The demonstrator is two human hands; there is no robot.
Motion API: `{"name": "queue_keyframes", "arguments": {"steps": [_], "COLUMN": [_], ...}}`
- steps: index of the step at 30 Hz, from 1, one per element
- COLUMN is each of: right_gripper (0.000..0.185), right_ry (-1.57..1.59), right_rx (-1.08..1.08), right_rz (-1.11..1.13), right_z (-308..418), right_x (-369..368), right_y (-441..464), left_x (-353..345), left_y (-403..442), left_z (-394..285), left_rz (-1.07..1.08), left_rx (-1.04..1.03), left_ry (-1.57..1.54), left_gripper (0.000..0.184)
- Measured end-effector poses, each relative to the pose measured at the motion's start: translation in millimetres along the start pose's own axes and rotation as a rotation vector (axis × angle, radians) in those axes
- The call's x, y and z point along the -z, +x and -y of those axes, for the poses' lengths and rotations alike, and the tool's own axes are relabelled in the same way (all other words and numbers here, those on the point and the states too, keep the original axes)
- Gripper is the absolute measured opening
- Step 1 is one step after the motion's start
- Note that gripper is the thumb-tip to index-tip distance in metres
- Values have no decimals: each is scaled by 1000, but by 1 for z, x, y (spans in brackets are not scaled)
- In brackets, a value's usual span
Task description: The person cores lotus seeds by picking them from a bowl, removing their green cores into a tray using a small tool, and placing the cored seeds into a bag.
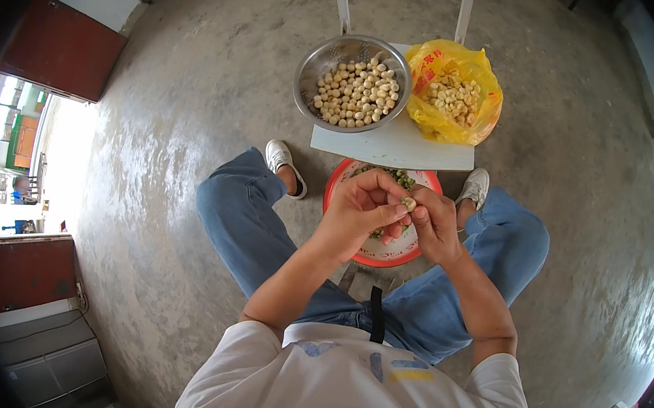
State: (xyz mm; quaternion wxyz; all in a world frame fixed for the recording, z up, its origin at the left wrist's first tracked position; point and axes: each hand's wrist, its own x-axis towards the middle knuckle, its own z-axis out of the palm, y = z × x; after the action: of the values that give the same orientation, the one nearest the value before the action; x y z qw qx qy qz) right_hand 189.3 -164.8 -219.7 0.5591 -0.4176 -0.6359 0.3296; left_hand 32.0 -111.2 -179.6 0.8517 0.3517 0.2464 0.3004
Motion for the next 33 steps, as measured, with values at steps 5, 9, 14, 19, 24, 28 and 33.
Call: {"name": "queue_keyframes", "arguments": {"steps": [5,9,14,19,24,28,33], "right_gripper": [25,24,22,17,16,18,21], "right_ry": [-5,-57,-333,-363,-252,-118,-54], "right_rx": [-27,-23,-16,39,2,-65,-127], "right_rz": [24,8,-74,-117,-143,-207,-232], "right_z": [3,4,1,4,6,-5,0], "right_x": [1,2,2,4,0,-11,-17], "right_y": [1,2,4,9,6,-2,-2], "left_x": [6,7,3,-3,-3,-7,-8], "left_y": [5,8,15,19,18,16,15], "left_z": [3,6,5,6,12,16,22], "left_rz": [38,72,42,15,1,-64,-113], "left_rx": [18,25,18,19,-24,-50,-83], "left_ry": [-66,-127,-135,-105,-117,-140,-145], "left_gripper": [10,9,7,7,9,12,13]}}
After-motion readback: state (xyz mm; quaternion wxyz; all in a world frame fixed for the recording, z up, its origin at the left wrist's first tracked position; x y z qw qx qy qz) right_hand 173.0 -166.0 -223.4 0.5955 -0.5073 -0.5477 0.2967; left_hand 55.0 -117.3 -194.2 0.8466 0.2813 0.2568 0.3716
